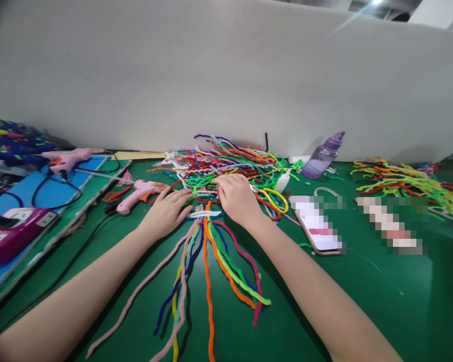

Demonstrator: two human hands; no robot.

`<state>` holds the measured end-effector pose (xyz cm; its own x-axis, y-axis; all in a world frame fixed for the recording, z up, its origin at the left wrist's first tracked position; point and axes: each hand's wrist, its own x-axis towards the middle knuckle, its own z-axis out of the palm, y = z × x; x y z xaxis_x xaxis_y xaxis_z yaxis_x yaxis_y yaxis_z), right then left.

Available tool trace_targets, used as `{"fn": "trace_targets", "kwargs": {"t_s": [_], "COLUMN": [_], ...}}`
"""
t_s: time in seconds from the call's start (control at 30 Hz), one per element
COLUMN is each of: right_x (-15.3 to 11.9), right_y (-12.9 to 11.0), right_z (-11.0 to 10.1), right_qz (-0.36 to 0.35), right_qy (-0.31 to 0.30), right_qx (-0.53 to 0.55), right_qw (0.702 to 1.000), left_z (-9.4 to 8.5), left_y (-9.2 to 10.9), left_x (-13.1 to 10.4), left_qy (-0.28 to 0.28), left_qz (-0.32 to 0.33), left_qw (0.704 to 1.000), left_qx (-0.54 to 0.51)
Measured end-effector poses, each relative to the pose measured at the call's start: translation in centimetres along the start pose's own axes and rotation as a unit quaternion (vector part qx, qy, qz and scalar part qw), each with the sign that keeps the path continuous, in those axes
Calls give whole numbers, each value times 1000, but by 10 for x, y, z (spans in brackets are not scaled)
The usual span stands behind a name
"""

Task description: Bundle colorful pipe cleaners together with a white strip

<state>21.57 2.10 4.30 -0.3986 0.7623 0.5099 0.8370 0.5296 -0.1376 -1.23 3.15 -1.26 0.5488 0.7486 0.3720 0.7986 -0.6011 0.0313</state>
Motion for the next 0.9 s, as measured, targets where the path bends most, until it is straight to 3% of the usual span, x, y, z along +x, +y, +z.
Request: {"fn": "trace_targets", "kwargs": {"t_s": [0.2, 0.3, 0.5, 0.9], "right_x": [49, 66, 79, 88], "right_y": [29, 32, 24, 23], "right_z": [24, 33, 44, 53], "right_qz": [-72, -61, -6, 20], "right_qy": [-157, -216, -238, -221], "right_qx": [-14, -43, -116, -137], "right_qw": [985, 974, 964, 965], "left_z": [1, 2, 1, -1], "left_y": [-3, -4, -3, -4], "left_x": [-1, -2, -2, -2], "left_qy": [-3, -1, 3, 5], "left_qz": [0, -1, -4, -9], "left_qw": [1000, 1000, 1000, 999], "left_qx": [-14, -19, -24, -30]}}
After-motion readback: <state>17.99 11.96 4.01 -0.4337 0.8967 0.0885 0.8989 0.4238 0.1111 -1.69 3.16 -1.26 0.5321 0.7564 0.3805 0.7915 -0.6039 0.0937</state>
